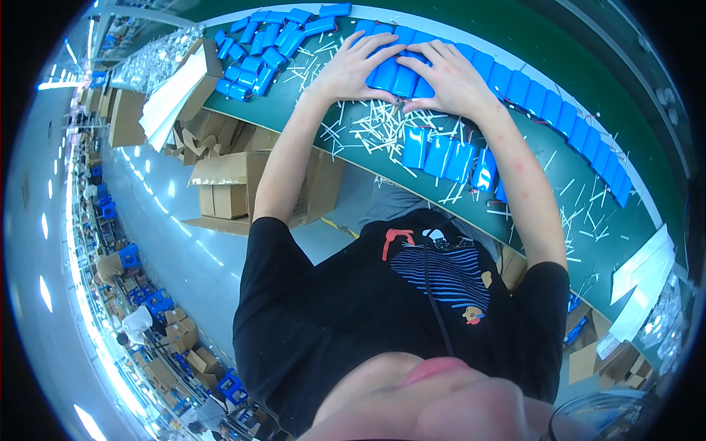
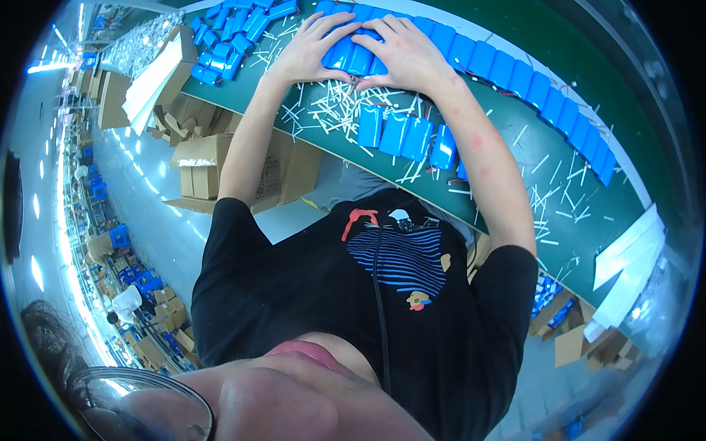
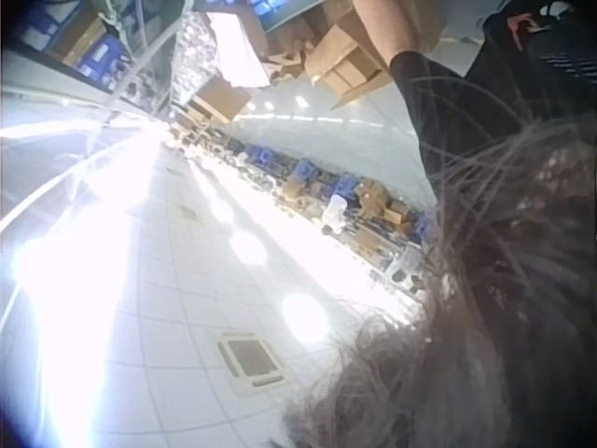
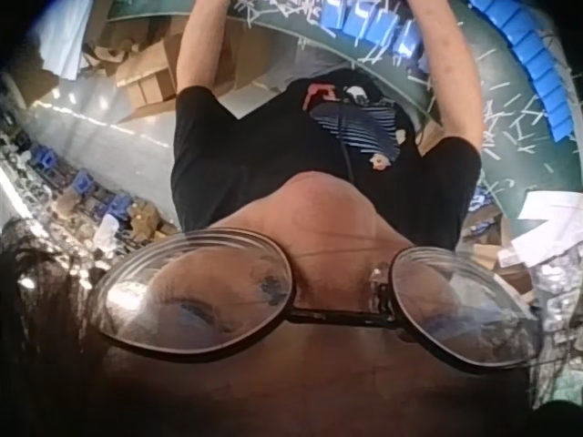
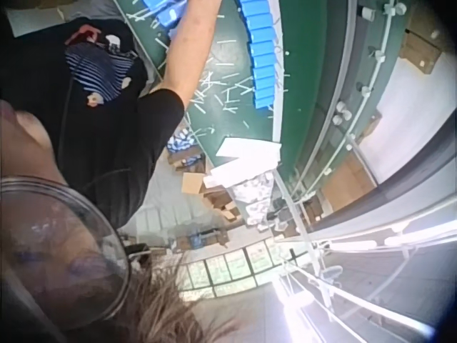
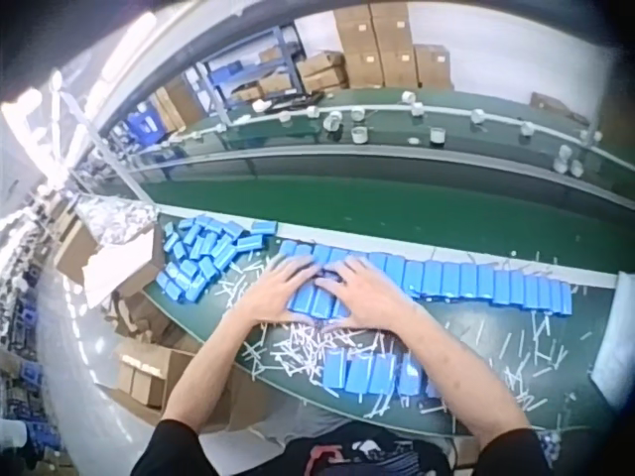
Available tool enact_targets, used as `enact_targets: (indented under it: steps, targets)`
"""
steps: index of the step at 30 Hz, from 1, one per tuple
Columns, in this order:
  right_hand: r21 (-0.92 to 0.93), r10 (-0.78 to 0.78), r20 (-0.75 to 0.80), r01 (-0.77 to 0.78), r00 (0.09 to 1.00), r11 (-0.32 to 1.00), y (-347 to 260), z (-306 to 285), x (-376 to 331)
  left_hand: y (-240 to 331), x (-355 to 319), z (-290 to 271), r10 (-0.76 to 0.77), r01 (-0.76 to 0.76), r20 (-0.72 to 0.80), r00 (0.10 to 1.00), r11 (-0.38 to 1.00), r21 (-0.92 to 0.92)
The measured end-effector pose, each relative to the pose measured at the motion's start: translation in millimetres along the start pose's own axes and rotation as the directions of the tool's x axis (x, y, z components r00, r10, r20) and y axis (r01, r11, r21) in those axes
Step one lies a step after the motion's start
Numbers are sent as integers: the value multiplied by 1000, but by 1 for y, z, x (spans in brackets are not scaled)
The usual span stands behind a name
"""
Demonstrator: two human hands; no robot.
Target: The person is aligning blue electronic modules on a production workbench and applying small grey labels or stickers to each unit.
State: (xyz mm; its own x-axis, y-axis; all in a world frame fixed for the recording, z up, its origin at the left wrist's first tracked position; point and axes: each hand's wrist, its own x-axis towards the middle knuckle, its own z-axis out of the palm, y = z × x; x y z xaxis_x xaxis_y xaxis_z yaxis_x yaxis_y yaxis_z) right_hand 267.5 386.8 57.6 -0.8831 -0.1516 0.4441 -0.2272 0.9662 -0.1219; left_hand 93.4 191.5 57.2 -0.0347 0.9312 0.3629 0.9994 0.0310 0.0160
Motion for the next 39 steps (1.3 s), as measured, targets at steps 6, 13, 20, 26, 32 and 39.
enact_targets:
  steps: [6,13,20,26,32,39]
  targets:
    - [258,160,143,-193,977,947,-11,-101,-82,108,-14,-36,-99,94,-34,994,987,-131]
    - [51,399,192,-415,897,908,-40,-128,-193,182,9,-4,-90,108,103,991,976,-187]
    - [-129,324,111,-310,939,942,-48,-94,-192,177,9,13,76,-58,66,995,969,-240]
    - [-53,292,160,-287,943,956,-48,-86,-176,180,15,11,101,-85,66,993,972,-220]
    - [26,310,25,-311,950,950,-41,-83,-178,168,25,7,102,-105,-24,994,970,-218]
    - [72,433,-129,-427,892,901,-20,-79,-161,132,71,19,157,-165,-94,983,982,-88]
